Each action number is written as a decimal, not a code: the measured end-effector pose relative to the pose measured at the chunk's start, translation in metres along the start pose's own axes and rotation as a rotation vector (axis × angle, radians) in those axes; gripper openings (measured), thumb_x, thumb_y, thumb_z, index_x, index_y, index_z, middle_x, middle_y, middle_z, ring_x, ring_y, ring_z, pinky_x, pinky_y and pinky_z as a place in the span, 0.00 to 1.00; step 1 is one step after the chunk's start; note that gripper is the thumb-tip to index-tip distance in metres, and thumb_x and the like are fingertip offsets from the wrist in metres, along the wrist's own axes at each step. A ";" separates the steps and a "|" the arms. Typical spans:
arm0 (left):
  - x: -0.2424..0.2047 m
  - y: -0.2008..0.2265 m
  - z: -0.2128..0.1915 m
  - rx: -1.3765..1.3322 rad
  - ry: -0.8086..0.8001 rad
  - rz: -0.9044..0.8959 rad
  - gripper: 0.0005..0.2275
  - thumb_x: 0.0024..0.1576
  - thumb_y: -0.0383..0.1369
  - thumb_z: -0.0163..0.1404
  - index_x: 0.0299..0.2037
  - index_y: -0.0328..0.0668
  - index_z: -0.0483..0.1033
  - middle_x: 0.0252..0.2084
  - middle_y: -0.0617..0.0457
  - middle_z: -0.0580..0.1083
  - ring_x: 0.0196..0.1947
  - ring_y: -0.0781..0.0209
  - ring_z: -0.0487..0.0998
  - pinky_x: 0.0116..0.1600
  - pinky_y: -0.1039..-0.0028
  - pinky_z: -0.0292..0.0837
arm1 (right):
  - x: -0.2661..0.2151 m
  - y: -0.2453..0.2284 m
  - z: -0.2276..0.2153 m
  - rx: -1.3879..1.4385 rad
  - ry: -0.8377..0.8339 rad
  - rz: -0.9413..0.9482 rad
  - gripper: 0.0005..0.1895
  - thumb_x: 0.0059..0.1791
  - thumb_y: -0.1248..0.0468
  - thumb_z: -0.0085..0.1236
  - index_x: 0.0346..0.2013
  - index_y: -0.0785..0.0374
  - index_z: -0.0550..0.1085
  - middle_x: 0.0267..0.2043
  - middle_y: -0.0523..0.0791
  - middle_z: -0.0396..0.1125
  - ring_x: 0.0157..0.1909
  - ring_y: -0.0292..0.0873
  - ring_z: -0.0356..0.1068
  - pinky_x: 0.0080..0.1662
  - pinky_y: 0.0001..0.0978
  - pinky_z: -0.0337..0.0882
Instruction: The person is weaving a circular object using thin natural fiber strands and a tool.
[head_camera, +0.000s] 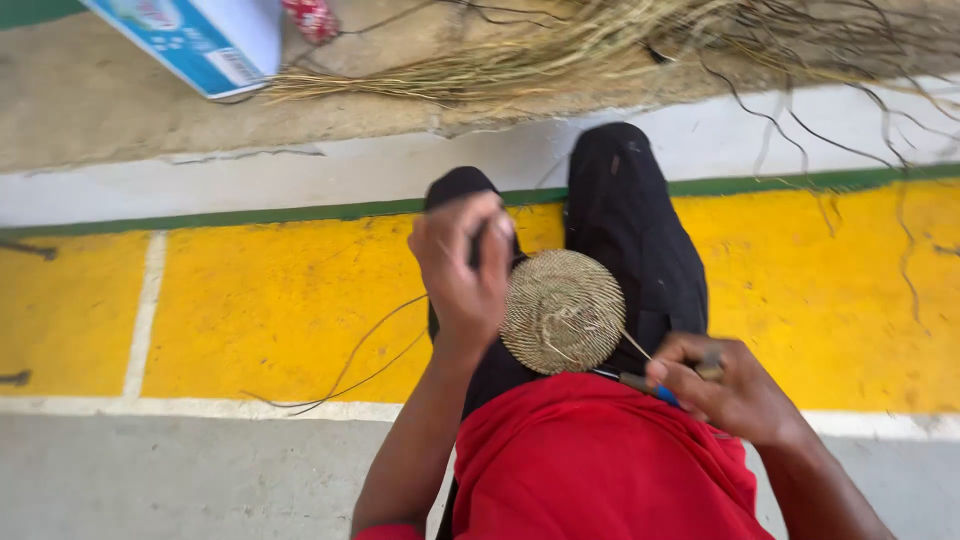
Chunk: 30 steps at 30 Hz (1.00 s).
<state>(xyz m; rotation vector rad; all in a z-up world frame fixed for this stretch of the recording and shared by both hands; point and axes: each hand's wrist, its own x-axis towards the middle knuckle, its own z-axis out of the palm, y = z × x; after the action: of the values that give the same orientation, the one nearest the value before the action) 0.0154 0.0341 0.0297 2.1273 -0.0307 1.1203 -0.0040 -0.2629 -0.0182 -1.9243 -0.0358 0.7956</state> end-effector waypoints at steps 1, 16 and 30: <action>-0.004 0.018 0.000 -0.024 -0.017 -0.007 0.08 0.65 0.30 0.56 0.52 0.45 0.75 0.49 0.55 0.76 0.51 0.58 0.75 0.61 0.65 0.65 | 0.002 0.004 0.001 0.005 0.020 0.022 0.10 0.48 0.60 0.62 0.29 0.66 0.78 0.15 0.45 0.61 0.15 0.34 0.58 0.20 0.30 0.59; -0.062 0.027 0.027 -0.810 -0.760 -0.737 0.13 0.68 0.39 0.46 0.45 0.35 0.78 0.21 0.61 0.69 0.19 0.76 0.66 0.25 0.80 0.62 | 0.032 -0.001 -0.015 0.615 -0.111 -0.677 0.23 0.68 0.50 0.42 0.43 0.62 0.77 0.22 0.35 0.67 0.30 0.28 0.65 0.38 0.21 0.67; -0.078 0.032 0.025 -1.269 -0.838 -1.033 0.13 0.66 0.36 0.50 0.34 0.34 0.77 0.22 0.60 0.69 0.15 0.78 0.61 0.20 0.84 0.54 | 0.037 -0.001 -0.003 0.361 -0.118 -0.636 0.14 0.54 0.72 0.55 0.55 0.68 0.69 0.41 0.46 0.72 0.44 0.35 0.74 0.47 0.29 0.77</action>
<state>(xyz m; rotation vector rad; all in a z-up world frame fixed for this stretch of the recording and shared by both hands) -0.0262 -0.0277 -0.0175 0.9768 -0.0164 -0.4257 0.0269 -0.2515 -0.0355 -1.3980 -0.5152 0.4410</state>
